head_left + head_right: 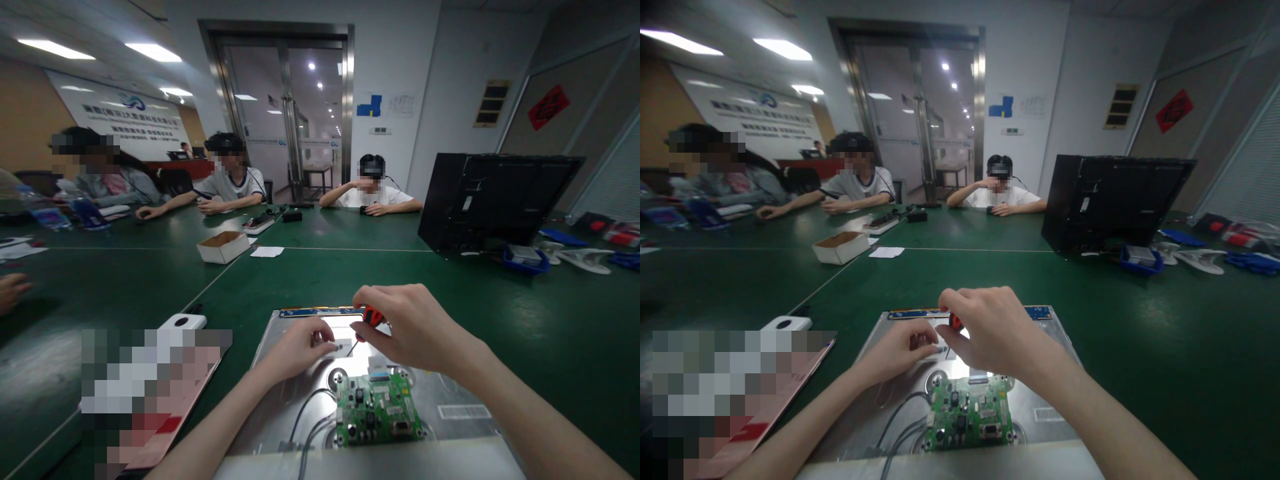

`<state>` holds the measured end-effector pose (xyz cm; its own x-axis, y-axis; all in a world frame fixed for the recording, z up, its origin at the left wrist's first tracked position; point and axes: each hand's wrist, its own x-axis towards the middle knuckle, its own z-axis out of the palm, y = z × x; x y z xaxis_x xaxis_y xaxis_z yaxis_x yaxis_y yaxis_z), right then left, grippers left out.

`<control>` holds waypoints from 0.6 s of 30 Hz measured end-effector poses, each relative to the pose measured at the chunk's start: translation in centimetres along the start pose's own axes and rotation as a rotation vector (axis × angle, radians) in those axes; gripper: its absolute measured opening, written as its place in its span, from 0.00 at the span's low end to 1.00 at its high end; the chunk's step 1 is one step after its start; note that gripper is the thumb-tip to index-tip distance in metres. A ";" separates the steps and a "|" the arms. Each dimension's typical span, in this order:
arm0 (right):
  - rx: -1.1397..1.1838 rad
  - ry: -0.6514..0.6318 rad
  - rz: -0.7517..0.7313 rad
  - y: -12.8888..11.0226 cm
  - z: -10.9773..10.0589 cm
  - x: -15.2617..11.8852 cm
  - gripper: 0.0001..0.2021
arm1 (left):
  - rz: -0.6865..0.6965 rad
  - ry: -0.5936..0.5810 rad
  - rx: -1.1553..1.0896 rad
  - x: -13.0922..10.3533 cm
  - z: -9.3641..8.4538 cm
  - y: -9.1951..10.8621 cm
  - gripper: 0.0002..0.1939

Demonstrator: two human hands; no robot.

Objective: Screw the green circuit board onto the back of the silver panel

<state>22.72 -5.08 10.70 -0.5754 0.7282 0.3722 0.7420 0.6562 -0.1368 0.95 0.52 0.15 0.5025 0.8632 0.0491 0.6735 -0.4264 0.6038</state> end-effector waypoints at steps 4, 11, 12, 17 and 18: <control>-0.004 -0.013 0.003 -0.1 0.0 0.0 0.08 | 0.015 -0.078 0.037 0.0 0.2 0.2 0.04; -0.017 -0.025 0.014 -0.1 0.1 0.0 0.08 | -0.008 -0.102 0.065 0.0 -0.3 0.0 0.05; -0.022 -0.025 0.012 -0.1 0.0 0.0 0.08 | -0.011 -0.099 0.068 0.0 -0.5 -0.1 0.05; -0.031 -0.010 0.013 0.1 -0.4 -0.2 0.07 | -0.045 -0.028 0.050 -0.5 -1.8 0.6 0.05; -0.027 -0.002 0.013 0.2 -0.5 -0.2 0.06 | -0.043 -0.025 0.044 -0.9 -2.0 1.0 0.05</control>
<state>23.12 -5.21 11.03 -0.5667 0.7370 0.3684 0.7582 0.6414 -0.1169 0.11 -0.10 2.35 0.4860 0.8739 0.0036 0.7173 -0.4013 0.5696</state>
